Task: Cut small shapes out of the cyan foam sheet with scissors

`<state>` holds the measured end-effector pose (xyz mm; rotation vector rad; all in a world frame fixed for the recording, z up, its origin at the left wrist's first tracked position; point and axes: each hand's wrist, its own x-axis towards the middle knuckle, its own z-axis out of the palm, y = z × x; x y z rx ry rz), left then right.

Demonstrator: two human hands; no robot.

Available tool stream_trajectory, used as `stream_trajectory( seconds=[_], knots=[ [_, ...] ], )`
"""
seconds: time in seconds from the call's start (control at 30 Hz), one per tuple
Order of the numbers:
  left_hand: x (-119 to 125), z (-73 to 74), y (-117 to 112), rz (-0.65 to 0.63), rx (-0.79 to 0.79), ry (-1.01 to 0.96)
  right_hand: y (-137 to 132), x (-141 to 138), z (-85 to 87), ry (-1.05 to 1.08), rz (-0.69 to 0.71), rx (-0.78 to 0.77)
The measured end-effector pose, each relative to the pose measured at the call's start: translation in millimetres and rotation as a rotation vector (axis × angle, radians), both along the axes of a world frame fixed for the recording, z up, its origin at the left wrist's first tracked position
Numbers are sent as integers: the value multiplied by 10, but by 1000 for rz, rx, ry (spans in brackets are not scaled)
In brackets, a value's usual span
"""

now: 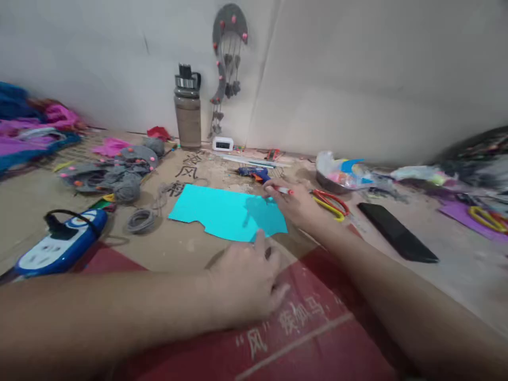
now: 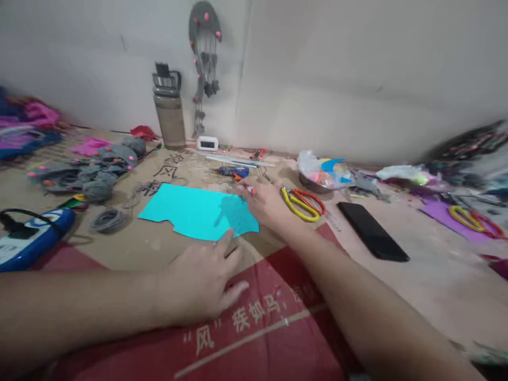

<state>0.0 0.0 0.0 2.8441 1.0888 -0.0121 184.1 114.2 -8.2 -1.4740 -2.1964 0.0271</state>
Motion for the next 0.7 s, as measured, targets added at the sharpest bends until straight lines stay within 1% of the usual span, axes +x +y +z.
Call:
stream_trajectory(
  seconds=[0.1,0.2,0.3,0.37,0.43,0.53,0.63,0.7],
  knots=[
    [-9,21,2,8,-12,12,13,41,23,15,8,-15],
    [-15,9,4,13,3,8,-6,93,88,-11,43,-38],
    [-16,-19,9,5,23,2,-52,139,188,-137,112,-56],
    [-12,-28,14,-3,26,7,-81,150,250,-212,134,-90],
    [-6,-24,17,-5,22,16,-102,138,290,-277,119,-127],
    [-1,-7,14,-5,4,19,-119,94,304,-359,66,-168],
    [-3,-9,6,6,-3,13,-123,59,285,-372,42,-171],
    [-10,-25,5,-11,19,2,-121,50,271,-372,37,-174]
  ],
)
